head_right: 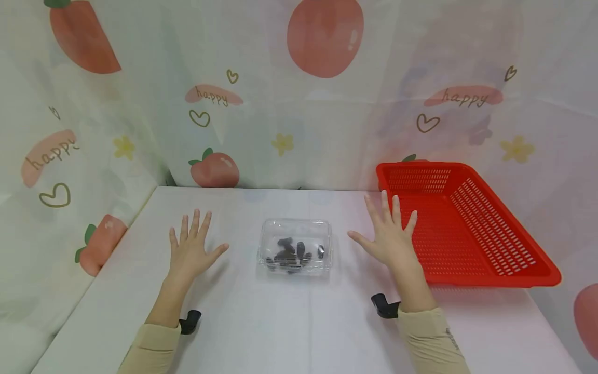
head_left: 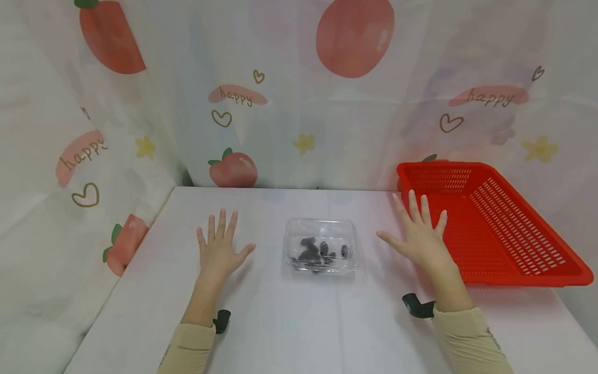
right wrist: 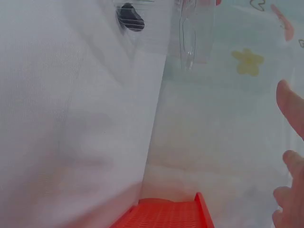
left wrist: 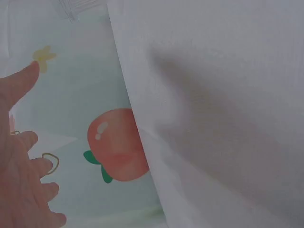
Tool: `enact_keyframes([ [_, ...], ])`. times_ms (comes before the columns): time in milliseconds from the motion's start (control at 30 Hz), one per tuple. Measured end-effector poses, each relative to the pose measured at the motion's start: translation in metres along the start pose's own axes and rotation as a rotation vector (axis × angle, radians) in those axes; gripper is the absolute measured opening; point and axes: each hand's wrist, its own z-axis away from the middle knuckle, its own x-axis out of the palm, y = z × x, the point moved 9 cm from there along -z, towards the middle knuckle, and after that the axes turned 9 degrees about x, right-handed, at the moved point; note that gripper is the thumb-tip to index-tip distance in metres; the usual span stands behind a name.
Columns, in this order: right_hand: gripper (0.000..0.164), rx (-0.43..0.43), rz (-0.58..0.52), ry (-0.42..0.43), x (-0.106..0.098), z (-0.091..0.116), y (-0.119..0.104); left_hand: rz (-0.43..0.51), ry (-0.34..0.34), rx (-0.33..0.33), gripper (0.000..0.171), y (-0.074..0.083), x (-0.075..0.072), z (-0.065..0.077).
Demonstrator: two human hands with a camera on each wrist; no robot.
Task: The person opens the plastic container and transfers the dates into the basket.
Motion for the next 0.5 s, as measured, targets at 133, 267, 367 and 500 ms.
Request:
enact_keyframes([
  [133, 0.091, -0.045, -0.038, 0.074, -0.003, -0.002, -0.011, 0.218, 0.045, -0.016, 0.086, 0.001, 0.001, 0.001],
  [267, 0.085, -0.133, -0.049, 0.189, -0.005, -0.001, -0.028, 0.588, 0.116, -0.054, 0.078, 0.002, 0.005, 0.004],
  [367, 0.078, -0.22, -0.042, 0.294, -0.005, 0.003, -0.044, 0.825, 0.143, -0.089, 0.066, 0.002, 0.012, 0.005],
  [500, 0.07, -0.324, -0.049, 0.363, -0.001, 0.007, -0.066, 1.077, 0.112, -0.181, 0.05, 0.004, 0.029, 0.007],
])
